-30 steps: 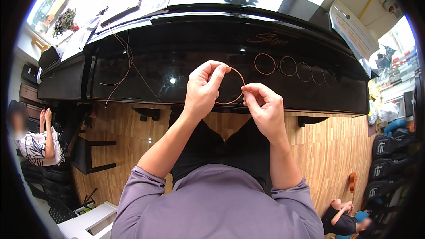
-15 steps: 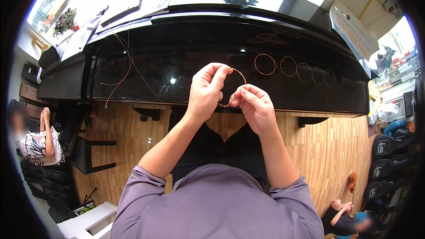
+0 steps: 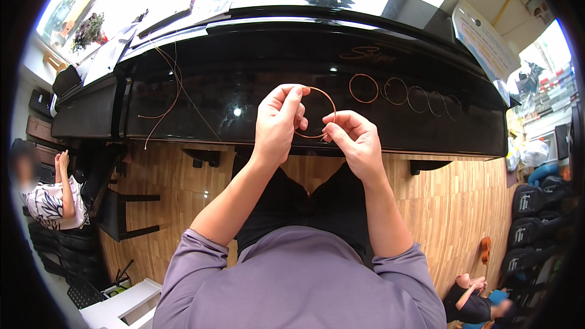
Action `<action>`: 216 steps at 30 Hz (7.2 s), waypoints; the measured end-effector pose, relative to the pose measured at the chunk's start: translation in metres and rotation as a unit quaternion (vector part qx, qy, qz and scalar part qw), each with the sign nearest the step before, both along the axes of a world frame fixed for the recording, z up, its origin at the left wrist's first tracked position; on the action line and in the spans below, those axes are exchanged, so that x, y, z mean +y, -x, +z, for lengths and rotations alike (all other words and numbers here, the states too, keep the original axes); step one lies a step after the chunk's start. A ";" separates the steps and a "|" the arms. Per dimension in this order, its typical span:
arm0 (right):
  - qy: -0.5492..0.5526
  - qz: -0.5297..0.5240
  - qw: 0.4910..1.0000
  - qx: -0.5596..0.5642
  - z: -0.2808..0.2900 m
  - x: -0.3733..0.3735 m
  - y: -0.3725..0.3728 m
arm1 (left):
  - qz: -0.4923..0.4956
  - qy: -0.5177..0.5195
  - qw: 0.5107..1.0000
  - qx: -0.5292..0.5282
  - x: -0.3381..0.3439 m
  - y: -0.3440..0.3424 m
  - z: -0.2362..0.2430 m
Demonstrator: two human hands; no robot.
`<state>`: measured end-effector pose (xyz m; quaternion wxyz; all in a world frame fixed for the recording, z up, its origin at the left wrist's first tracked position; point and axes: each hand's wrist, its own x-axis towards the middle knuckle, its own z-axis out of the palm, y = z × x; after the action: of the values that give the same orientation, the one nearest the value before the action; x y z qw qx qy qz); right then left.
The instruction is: The person shapes thin copper wire into circular loops by hand. They bend the wire into a circle, twist the ends together to secure the shape, and place the finished loop on a black piano surface. This process is repeated multiple times, creating a row of wire rings.
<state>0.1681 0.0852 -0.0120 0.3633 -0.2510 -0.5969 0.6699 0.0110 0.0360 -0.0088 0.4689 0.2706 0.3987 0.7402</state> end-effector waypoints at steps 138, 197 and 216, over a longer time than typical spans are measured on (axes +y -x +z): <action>0.116 0.272 0.902 0.314 0.086 -0.113 0.092 | 0.171 0.002 0.984 -0.056 -0.071 0.128 -0.012; -0.101 -0.082 0.974 0.184 0.154 0.043 0.015 | -0.138 0.134 0.713 0.674 -0.151 0.021 -0.030; -0.024 0.140 0.990 0.010 0.059 -0.021 0.044 | 0.055 -0.296 0.696 0.652 -0.130 0.016 0.029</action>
<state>0.1245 0.0639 0.0467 0.2782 -0.1496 -0.6383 0.7020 -0.0050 -0.0940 0.0202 -0.0541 0.7875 0.3792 0.4828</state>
